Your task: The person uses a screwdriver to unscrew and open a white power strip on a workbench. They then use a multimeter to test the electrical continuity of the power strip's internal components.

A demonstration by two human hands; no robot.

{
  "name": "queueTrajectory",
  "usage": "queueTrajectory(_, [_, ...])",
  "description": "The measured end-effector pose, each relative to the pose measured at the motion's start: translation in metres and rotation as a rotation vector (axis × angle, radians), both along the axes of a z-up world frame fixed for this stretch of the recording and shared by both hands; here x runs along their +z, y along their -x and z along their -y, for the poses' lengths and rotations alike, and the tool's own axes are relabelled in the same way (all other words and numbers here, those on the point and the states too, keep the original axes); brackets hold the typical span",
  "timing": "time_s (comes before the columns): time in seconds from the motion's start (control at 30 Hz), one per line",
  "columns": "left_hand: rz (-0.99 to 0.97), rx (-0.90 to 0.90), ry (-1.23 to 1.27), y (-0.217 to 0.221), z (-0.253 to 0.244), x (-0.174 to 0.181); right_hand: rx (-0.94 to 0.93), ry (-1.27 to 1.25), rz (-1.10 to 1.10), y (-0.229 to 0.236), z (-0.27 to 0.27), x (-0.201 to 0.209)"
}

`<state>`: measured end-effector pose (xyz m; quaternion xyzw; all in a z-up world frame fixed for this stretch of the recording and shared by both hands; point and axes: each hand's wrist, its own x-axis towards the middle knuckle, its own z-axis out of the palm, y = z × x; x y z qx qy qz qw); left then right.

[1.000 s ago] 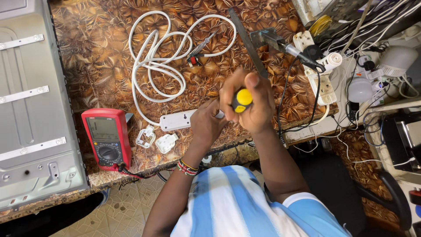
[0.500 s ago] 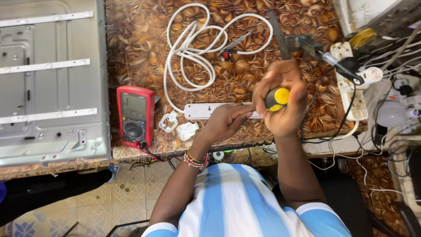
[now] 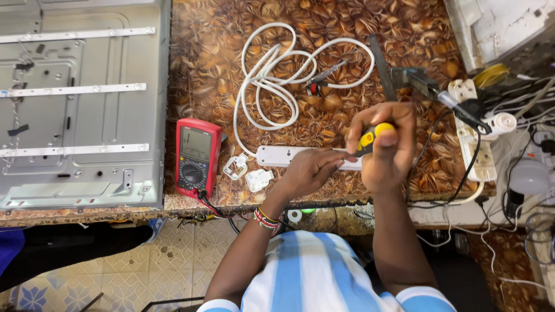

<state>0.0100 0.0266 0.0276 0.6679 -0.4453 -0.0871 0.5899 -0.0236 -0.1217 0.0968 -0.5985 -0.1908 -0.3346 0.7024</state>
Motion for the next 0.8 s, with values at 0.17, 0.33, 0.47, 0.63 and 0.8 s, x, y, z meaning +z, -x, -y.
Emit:
queueTrajectory(0.17, [-0.004, 0.019, -0.009, 0.002, 0.0, -0.011, 0.132, 0.041, -0.094, 0.006, 0.01, 0.007])
queueTrajectory(0.33, [0.004, -0.017, -0.048, -0.002, 0.001, -0.017, 0.244, -0.122, -0.069, 0.004, 0.01, -0.005])
queueTrajectory(0.47, [-0.013, 0.015, -0.039, 0.003, -0.001, 0.001, -0.066, 0.134, 0.007, 0.01, 0.004, 0.01])
queueTrajectory(0.63, [-0.067, 0.015, -0.041, 0.002, -0.001, 0.008, 0.133, 0.086, -0.14, 0.008, 0.013, -0.003])
queueTrajectory(0.8, [-0.133, 0.015, -0.048, -0.005, 0.0, 0.0, 0.119, -0.106, 0.016, 0.005, -0.001, -0.011])
